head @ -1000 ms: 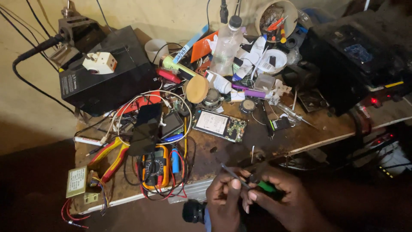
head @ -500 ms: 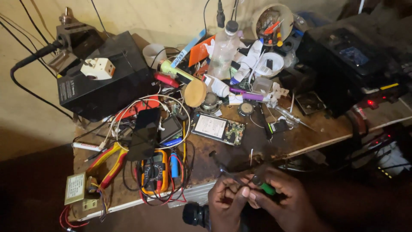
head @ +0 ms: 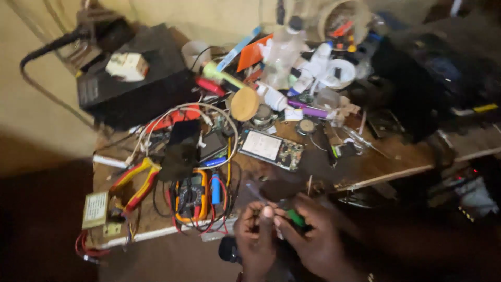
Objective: Using a small tool to manipulate and remove internal components from a disassembled mobile phone.
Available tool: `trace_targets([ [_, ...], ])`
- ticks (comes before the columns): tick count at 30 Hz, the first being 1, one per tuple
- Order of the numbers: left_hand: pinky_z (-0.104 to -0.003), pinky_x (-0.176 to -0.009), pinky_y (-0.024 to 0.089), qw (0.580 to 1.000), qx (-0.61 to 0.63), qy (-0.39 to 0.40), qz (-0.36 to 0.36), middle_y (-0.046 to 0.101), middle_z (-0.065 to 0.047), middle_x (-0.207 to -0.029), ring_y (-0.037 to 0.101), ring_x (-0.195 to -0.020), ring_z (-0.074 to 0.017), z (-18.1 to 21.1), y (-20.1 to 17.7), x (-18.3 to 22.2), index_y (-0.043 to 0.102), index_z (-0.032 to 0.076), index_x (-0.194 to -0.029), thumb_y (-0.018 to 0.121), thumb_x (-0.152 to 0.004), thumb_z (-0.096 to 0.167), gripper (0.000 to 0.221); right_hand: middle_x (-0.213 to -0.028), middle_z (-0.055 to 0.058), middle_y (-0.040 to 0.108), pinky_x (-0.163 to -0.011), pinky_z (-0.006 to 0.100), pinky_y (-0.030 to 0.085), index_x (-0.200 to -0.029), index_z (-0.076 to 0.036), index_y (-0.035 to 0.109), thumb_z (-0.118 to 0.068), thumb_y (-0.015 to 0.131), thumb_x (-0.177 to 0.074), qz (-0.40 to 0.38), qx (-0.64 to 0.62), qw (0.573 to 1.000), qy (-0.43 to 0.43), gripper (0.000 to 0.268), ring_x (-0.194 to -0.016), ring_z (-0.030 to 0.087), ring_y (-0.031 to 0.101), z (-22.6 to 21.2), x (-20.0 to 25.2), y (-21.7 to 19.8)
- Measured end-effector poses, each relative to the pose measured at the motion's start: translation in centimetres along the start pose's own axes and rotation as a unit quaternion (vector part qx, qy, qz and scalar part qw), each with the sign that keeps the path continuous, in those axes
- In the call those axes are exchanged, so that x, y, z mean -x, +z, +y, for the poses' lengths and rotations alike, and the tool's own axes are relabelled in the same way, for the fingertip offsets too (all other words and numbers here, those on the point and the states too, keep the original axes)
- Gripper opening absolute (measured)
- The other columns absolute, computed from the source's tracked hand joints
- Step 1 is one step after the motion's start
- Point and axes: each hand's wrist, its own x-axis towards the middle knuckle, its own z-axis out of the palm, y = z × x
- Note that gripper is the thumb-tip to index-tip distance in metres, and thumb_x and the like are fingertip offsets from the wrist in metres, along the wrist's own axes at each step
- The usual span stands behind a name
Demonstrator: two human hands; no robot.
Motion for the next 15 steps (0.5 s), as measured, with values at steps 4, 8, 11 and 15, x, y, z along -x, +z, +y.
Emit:
trace_targets([
  [4,-0.023,-0.044,0.046,0.999,-0.046,-0.021,0.015,0.066,-0.006,-0.058,0.058,-0.049,-0.0106,0.4,1.8,0.3,0.057,0.006,-0.068,0.054,-0.08,0.024,0.022,-0.074,-0.001,0.067,-0.066,0.023,0.044,-0.08,-0.012,0.07,-0.014,0.068,-0.067,0.036,0.031,0.998,0.045,0.014,-0.069,0.012,0.059,2.8,1.7,-0.5],
  [8,-0.025,-0.045,0.045,0.983,-0.141,0.031,0.114,0.06,-0.003,-0.053,0.056,-0.049,-0.0106,0.5,3.4,1.1,0.055,0.008,-0.06,0.05,-0.082,0.024,0.028,-0.083,0.003,0.07,-0.074,0.024,0.047,-0.075,-0.01,0.069,-0.016,0.067,-0.068,0.044,-0.002,0.998,0.041,0.011,-0.078,0.013,0.063,2.1,2.0,-1.2],
  [11,-0.025,-0.047,0.046,0.986,-0.084,0.031,0.138,0.063,-0.006,-0.055,0.057,-0.051,-0.0112,1.5,4.1,1.2,0.057,0.005,-0.06,0.049,-0.083,0.024,0.031,-0.083,0.003,0.072,-0.072,0.022,0.05,-0.078,-0.006,0.07,-0.013,0.066,-0.069,0.025,-0.071,0.993,0.091,0.012,-0.076,0.01,0.066,1.0,1.3,-1.6],
  [15,-0.027,-0.049,0.049,0.992,-0.007,0.027,0.127,0.069,-0.011,-0.061,0.061,-0.054,-0.0154,0.4,2.7,0.3,0.061,0.001,-0.064,0.056,-0.078,0.022,0.026,-0.081,0.003,0.074,-0.063,0.022,0.051,-0.082,-0.003,0.071,-0.012,0.067,-0.07,-0.057,-0.204,0.966,0.15,0.016,-0.073,0.008,0.063,0.9,-0.1,-1.9],
])
